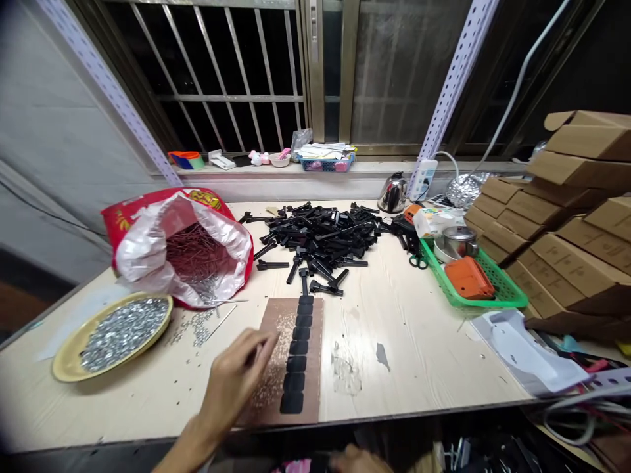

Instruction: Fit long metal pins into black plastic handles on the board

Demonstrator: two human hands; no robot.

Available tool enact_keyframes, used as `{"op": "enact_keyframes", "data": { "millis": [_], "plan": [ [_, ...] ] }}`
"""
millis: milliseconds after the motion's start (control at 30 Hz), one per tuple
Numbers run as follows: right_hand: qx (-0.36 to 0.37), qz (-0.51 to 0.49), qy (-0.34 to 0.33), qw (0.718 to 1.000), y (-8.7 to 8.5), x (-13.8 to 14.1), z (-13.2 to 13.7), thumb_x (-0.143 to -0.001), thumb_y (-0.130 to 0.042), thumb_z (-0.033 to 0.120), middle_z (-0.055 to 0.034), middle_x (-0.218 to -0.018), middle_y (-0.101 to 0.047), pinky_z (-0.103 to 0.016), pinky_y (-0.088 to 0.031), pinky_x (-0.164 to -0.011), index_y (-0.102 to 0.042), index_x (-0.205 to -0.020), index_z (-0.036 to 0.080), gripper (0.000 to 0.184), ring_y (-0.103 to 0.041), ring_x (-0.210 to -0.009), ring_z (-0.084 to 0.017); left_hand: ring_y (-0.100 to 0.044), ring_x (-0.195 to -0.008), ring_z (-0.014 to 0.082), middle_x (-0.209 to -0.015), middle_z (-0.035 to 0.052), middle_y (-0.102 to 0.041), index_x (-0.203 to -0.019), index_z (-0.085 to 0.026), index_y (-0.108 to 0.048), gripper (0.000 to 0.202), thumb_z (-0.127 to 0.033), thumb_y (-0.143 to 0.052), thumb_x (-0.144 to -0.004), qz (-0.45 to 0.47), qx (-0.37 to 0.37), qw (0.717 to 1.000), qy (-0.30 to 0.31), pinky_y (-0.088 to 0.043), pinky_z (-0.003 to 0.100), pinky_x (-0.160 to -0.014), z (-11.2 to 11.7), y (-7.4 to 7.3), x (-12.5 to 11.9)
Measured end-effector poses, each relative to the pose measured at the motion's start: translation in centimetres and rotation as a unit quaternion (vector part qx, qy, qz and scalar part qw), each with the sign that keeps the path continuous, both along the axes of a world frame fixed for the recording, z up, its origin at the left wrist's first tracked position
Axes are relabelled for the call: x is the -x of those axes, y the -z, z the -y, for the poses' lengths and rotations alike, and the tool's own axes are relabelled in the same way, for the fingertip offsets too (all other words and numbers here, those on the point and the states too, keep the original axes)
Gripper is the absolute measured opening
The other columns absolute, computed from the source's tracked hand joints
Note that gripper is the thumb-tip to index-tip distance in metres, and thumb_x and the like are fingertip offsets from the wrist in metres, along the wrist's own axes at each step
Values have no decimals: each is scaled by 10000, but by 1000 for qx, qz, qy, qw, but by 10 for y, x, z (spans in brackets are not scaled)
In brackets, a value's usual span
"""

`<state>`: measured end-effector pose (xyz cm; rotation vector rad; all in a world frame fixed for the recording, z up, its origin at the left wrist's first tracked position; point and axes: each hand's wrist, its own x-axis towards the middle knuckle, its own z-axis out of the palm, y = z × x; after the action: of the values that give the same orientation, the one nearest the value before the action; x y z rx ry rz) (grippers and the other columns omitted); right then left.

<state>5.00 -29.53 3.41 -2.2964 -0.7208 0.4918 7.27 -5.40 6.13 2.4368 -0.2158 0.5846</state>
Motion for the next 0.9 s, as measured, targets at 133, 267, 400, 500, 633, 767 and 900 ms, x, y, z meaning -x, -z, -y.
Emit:
{"op": "enact_keyframes", "data": {
  "millis": [133, 267, 400, 500, 633, 767, 900],
  "plan": [
    [0, 6, -39, 999, -33, -17, 4, -844, -589, 393, 1, -1107, -585, -244, -507, -635, -630, -1020, 376, 182, -592, -986, -164, -633, -731, 191, -853, 78, -660, -813, -173, -657, 403, -414, -353, -921, -184, -115, 969, -119, -439, 273, -606, -16, 1, -78],
    [14, 86, -20, 996, -45, -100, -21, -943, -398, 375, -23, -925, -659, -279, -484, -738, -656, -992, 285, 278, -631, -837, -160, -623, -937, 277, -939, 140, -675, -892, -153, -642, 454, -487, -335, -905, -273, -144, 941, -139, -422, 345, -740, -9, 21, -134],
    [203, 205, 92, 953, -24, -192, -65, -948, -404, 358, -62, -1059, -640, -283, -441, -778, -630, -1042, 227, 278, -614, -955, -193, -621, -961, 308, -966, 165, -675, -896, -141, -639, 439, -527, -436, -846, -302, -136, 935, -131, -422, 360, -757, -1, 39, -159],
    [247, 192, 120, 942, -3, -231, -85, -887, -513, 319, -120, -1044, -647, -307, -434, -775, -656, -981, 164, 232, -612, -976, -244, -627, -959, 308, -976, 157, -679, -889, -159, -638, 362, -472, -464, -838, -321, -129, 929, -129, -429, 356, -746, -1, 50, -170],
    [249, 181, 130, 943, 12, -246, -83, -825, -538, 203, -133, -1024, -659, -308, -424, -772, -671, -930, 144, 179, -619, -958, -252, -621, -977, 308, -1025, 157, -669, -947, -175, -616, 330, -435, -437, -853, -325, -118, 928, -135, -433, 361, -741, -2, 60, -183],
    [221, 180, 148, 947, 11, -244, -58, -766, -560, 170, -119, -1007, -666, -296, -417, -756, -667, -883, 148, 160, -620, -941, -248, -630, -934, 312, -971, 150, -681, -872, -171, -616, 261, -402, -518, -801, -315, -103, 935, -129, -435, 356, -725, -3, 59, -194],
    [160, 170, 193, 953, 3, -235, -37, -823, -515, 300, -37, -923, -678, -245, -425, -686, -633, -915, 196, 181, -631, -853, -182, -625, -943, 242, -998, 123, -670, -897, -166, -589, 237, -293, -391, -870, -264, -80, 952, -130, -433, 305, -745, -11, 44, -192]
  ]
}}
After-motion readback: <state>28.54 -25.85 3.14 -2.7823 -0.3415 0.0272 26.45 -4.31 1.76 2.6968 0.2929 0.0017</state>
